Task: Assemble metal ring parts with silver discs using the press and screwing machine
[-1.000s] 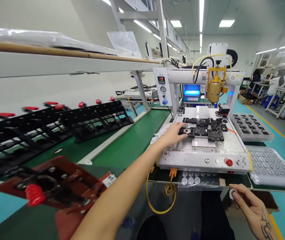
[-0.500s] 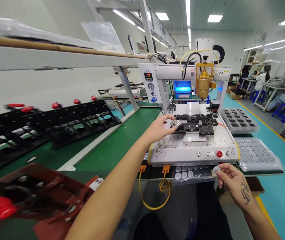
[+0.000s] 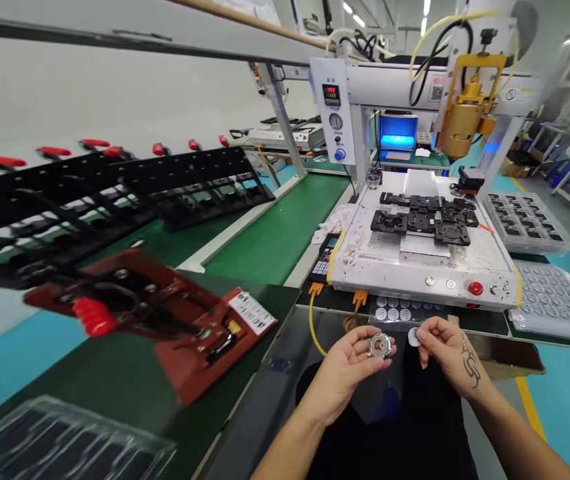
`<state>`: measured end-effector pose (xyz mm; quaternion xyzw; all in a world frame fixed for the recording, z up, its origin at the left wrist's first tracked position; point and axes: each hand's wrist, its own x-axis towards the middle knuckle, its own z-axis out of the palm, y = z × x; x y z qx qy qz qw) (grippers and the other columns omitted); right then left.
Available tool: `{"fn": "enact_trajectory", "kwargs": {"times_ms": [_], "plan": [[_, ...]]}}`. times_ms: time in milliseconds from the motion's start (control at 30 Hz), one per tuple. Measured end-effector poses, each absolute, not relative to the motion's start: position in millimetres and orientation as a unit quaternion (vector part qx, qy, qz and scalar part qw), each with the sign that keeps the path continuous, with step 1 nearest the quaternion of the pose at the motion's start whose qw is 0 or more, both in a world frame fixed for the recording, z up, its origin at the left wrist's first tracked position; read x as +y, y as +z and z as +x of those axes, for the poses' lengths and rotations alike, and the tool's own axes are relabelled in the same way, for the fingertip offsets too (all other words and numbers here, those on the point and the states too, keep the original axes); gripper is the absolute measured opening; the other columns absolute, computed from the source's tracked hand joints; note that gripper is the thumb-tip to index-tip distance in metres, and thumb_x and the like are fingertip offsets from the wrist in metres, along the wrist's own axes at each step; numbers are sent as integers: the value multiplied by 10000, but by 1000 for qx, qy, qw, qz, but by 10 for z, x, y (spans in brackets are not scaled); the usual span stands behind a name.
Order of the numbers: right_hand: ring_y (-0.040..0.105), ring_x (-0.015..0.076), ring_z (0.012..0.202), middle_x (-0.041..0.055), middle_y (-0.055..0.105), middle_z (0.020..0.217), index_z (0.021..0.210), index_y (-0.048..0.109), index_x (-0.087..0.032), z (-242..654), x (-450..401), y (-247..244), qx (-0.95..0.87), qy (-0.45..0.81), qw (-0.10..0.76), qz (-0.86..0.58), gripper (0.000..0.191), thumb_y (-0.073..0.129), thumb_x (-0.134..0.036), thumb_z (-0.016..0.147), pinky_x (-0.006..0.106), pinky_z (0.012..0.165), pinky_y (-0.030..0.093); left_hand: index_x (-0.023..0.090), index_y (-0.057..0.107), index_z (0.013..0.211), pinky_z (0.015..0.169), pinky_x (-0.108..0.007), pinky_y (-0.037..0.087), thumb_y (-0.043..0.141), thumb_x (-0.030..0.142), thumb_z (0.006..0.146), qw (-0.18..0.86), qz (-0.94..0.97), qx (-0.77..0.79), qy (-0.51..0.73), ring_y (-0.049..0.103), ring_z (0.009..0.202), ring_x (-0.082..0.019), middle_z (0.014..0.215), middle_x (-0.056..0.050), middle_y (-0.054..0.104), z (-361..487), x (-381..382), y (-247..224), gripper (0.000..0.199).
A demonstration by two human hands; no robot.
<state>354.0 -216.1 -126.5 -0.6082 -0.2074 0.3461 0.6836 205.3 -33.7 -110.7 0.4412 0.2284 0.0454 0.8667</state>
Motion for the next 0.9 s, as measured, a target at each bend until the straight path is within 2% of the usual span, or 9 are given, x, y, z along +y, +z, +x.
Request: {"fn": "enact_trajectory", "kwargs": {"times_ms": [133, 267, 367, 533, 733, 900], "plan": [[565, 123, 572, -15, 625, 652, 900, 580, -183, 3451, -2140, -1357, -192, 421, 686, -562, 402, 772, -528, 974, 259, 607, 447, 139, 638, 1332, 1031, -402, 600, 999, 289, 721, 874, 425, 229, 62, 761, 1152, -288, 1194, -178, 786, 1948, -371, -1062, 724], [519, 115, 567, -19, 598, 651, 884, 559, -187, 3387, -2156, -1333, -188, 455, 680, -543, 411, 736, -539, 1000, 255, 593, 401, 127, 676, 1352, 1073, -430, 593, 928, 400, 833, 879, 413, 220, 87, 748, 1180, -283, 1254, -187, 772, 1871, -425, -1073, 638], [502, 116, 615, -11, 601, 698, 887, 568, -183, 3375, -2178, -1256, -217, 441, 653, -576, 400, 689, -535, 1034, 260, 632, 384, 141, 695, 1355, 1092, -448, 590, 898, 420, 869, 880, 414, 211, 94, 743, 1192, -285, 1236, -172, 780, 1829, -459, -1091, 596], [526, 160, 763, 16, 581, 786, 841, 588, -189, 3370, -2156, -1108, -300, 369, 585, -657, 413, 665, -544, 1038, 286, 741, 431, 159, 729, 1351, 1095, -462, 594, 868, 447, 894, 882, 415, 198, 103, 734, 1207, -297, 1232, -153, 782, 1783, -491, -1092, 557], [592, 209, 1073, 75, 625, 1189, 890, 613, -198, 3302, -2022, -1044, -370, 309, 575, -661, 340, 637, -494, 1055, 303, 935, 463, 162, 747, 1347, 1083, -488, 601, 856, 450, 901, 872, 432, 200, 114, 730, 1201, -319, 1270, -158, 764, 1783, -521, -1105, 541], [606, 209, 1064, 69, 644, 1155, 901, 611, -204, 3236, -1955, -1029, -394, 312, 556, -662, 297, 635, -451, 1064, 314, 951, 464, 175, 750, 1350, 1090, -477, 597, 835, 451, 919, 867, 446, 187, 120, 735, 1182, -301, 1273, -151, 762, 1774, -562, -1109, 519]]}}
